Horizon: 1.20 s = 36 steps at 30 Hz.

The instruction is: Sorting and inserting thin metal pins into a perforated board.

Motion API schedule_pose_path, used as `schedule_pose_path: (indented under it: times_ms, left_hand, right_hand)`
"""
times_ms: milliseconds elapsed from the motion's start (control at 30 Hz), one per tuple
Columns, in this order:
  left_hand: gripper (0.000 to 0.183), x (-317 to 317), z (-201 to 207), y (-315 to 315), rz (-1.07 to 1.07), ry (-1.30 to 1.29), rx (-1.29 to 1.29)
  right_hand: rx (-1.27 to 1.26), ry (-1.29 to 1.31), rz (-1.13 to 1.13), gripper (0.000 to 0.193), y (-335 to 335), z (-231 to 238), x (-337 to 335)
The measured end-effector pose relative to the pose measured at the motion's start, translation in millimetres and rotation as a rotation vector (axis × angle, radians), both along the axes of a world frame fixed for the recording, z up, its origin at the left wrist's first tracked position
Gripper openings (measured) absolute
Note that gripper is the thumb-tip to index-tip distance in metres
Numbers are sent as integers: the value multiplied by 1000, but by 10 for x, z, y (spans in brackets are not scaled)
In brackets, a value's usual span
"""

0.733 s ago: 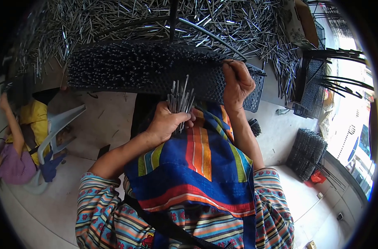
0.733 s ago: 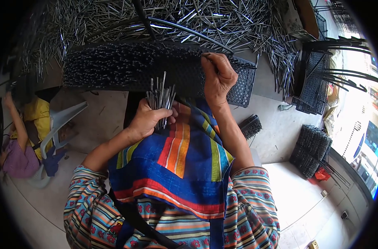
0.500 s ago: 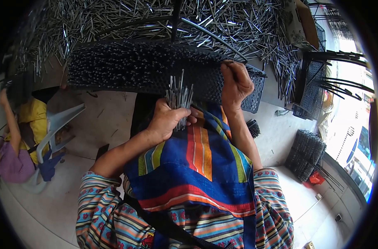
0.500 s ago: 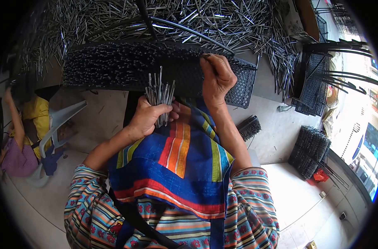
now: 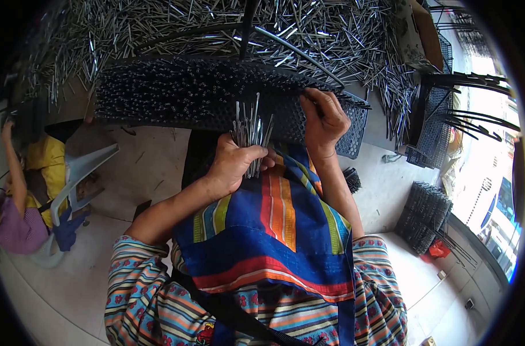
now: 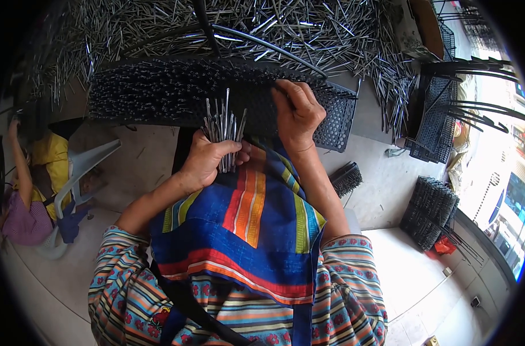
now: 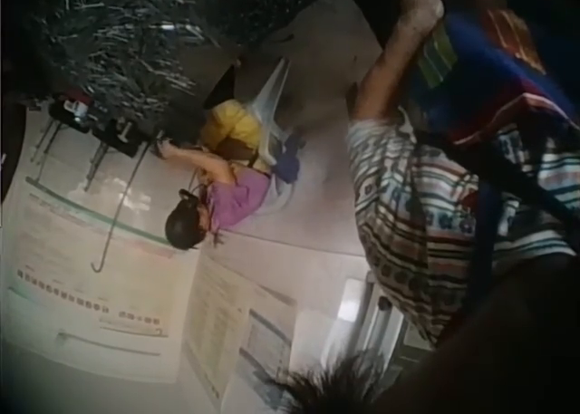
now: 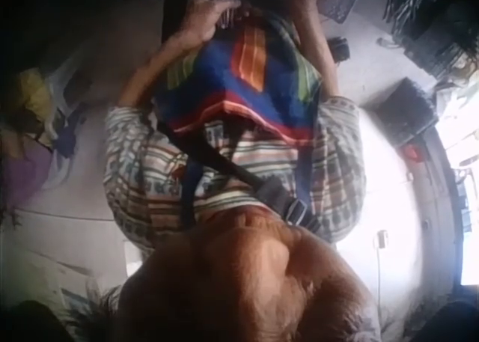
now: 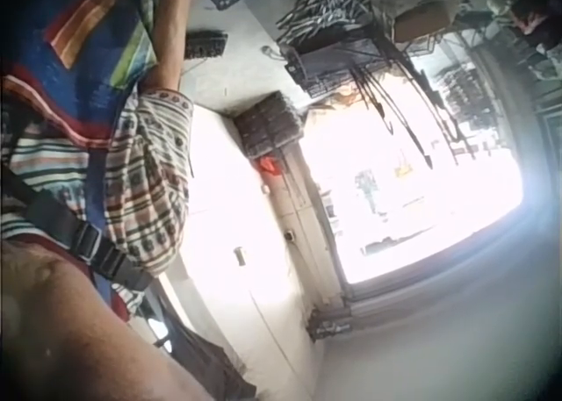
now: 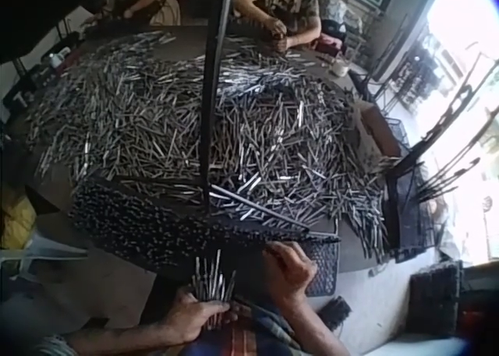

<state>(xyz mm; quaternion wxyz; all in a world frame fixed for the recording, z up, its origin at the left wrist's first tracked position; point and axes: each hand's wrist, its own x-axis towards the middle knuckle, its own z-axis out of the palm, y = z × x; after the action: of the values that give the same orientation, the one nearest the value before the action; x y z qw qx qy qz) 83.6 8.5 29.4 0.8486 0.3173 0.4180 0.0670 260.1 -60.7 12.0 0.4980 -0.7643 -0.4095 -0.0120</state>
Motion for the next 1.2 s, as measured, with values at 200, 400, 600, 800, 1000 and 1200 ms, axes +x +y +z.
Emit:
schedule_pose_path:
  times_ms: [200,400,600,800,1000,1200]
  left_hand:
    - [7,27,1,15,-5,4,-26]
    - [12,37,3,2,25,-42,-44]
    - [17,104,24,-68,58,-81,-54]
    - [15,26,-86,-35,80,-79,-31]
    - [13,-40,-58,-114,-66,-18,-42]
    - [11,-85,-102,-118,-158,-36,-52]
  right_hand:
    - [-174,-63,1,17,50,50,71]
    - [-300,169,86,16,-80,160,-12]
    - [-271,1151,355,8,-188,118,-172]
    - [87,984,-5,1,-197,219,-38]
    - [248,325,-24,8,-173,72,253]
    - [129,227,5,11,-186,71,184]
